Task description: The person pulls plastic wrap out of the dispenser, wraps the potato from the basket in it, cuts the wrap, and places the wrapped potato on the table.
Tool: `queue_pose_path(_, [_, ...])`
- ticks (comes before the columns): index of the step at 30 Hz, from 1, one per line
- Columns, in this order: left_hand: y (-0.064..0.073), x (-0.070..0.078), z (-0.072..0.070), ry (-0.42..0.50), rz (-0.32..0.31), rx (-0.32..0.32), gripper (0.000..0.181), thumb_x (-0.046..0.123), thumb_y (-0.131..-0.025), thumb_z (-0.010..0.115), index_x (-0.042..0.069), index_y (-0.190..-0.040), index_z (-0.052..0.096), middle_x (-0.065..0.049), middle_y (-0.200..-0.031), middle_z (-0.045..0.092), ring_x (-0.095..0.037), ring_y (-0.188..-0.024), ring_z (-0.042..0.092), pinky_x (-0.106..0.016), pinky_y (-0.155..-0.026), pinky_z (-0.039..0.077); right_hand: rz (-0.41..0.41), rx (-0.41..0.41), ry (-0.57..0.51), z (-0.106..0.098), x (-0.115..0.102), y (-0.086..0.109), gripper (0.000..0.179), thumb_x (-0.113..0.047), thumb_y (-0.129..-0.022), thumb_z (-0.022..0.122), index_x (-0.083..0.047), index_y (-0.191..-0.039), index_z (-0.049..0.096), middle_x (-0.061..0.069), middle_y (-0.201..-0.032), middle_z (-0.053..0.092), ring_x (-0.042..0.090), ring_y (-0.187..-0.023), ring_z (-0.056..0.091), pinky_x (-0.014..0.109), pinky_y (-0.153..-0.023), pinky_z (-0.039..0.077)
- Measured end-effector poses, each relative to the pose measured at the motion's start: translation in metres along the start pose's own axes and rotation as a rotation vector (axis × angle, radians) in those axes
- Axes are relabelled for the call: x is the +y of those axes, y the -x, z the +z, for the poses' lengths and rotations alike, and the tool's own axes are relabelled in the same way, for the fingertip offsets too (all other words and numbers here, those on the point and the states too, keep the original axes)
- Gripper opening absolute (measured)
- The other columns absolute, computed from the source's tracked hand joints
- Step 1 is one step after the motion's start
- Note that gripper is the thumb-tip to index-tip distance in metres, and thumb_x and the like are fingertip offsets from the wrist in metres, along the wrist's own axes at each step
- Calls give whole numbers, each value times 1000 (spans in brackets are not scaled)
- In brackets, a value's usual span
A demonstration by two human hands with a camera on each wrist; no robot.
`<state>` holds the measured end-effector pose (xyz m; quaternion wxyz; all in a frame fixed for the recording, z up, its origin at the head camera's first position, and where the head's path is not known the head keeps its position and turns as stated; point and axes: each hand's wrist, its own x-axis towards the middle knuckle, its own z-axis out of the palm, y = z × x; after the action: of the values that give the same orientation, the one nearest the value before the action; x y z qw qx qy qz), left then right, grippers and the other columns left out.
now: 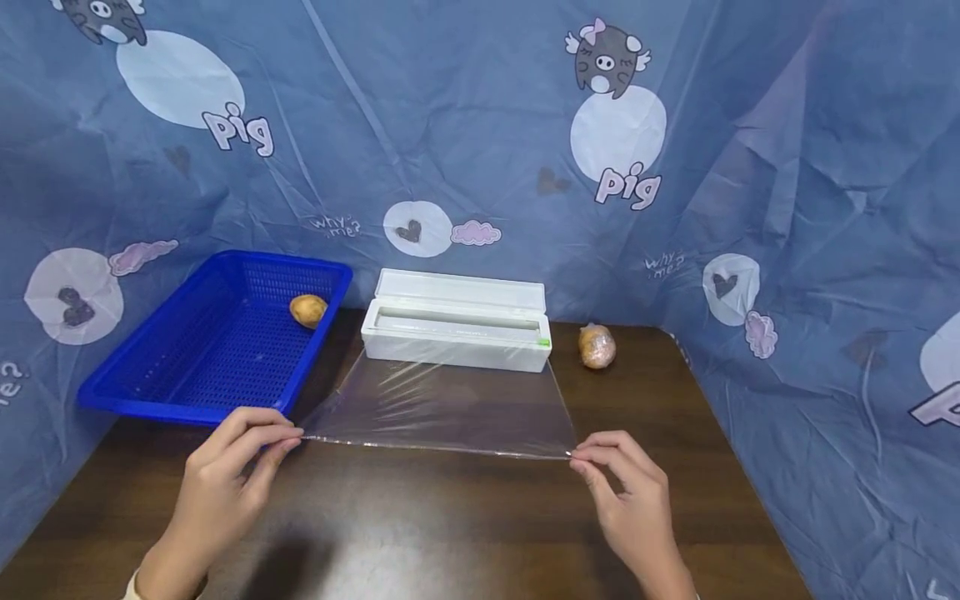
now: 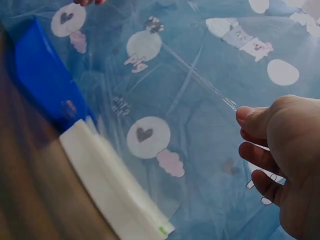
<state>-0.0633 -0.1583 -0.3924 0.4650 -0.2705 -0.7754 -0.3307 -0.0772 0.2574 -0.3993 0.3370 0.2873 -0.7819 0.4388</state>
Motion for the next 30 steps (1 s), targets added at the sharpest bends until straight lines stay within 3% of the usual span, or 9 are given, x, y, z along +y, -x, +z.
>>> queue_pose_path(8, [47, 2, -1, -61, -30, -135, 40, 34, -106, 51, 9, -84, 73, 1, -92, 64, -11, -72, 63, -18, -68, 51, 110, -118, 5, 4, 15, 47, 37, 27, -70, 73, -3, -91, 73, 5, -98, 68, 7, -96, 65, 15, -91, 49])
queue_pose_path(13, [69, 0, 6, -136, -39, -254, 42, 35, -108, 46, 11, -85, 72, 1, -93, 64, -15, -73, 64, -31, -65, 53, 102, -136, 20, 10, 26, 73, 37, 26, -68, 74, -2, -93, 73, 2, -96, 68, 10, -92, 66, 14, -91, 48])
queue_pose_path(15, [76, 0, 8, -174, -36, -292, 44, 36, -108, 44, 13, -84, 71, 1, -93, 64, -18, -75, 65, -35, -66, 53, 82, -128, 31, 14, 30, 81, 29, 18, -74, 76, -4, -92, 73, 2, -95, 68, 11, -91, 66, 14, -89, 49])
queue_pose_path(18, [84, -1, 10, -206, -24, -326, 47, 38, -109, 39, 14, -83, 70, 1, -93, 63, -19, -75, 64, -38, -65, 52, 54, -129, 73, 18, 35, 90, 2, -8, -88, 75, -8, -91, 74, 2, -94, 67, 12, -87, 65, 12, -85, 48])
queue_pose_path(20, [89, -2, 12, -222, -20, -351, 50, 40, -110, 36, 16, -82, 70, 2, -93, 63, -17, -74, 63, -37, -64, 52, 36, -146, 124, 21, 37, 95, 18, -26, -95, 66, -10, -89, 74, 0, -94, 67, 12, -84, 64, 12, -82, 47])
queue_pose_path(23, [97, -3, 15, -225, -31, -413, 36, 34, -104, 50, 16, -81, 71, 4, -93, 63, -13, -74, 62, -35, -62, 53, 5, -189, 234, 25, 40, 101, 37, -39, -101, 54, -12, -86, 74, -3, -96, 66, 15, -84, 63, 17, -79, 46])
queue_pose_path(27, [108, -4, 18, -243, -39, -507, 4, 18, -80, 73, 14, -80, 72, 2, -96, 64, -11, -74, 63, -33, -61, 56, -63, -235, 318, 34, 46, 111, 47, -40, -105, 48, -9, -82, 75, 0, -101, 69, 20, -86, 65, 29, -79, 45])
queue_pose_path(30, [115, -7, 21, -268, -9, -557, 7, 12, -75, 75, 13, -81, 72, 0, -101, 66, -14, -77, 65, -34, -63, 57, -113, -267, 322, 40, 54, 121, 46, -36, -106, 48, -8, -83, 76, 1, -100, 71, 20, -84, 66, 32, -77, 45])
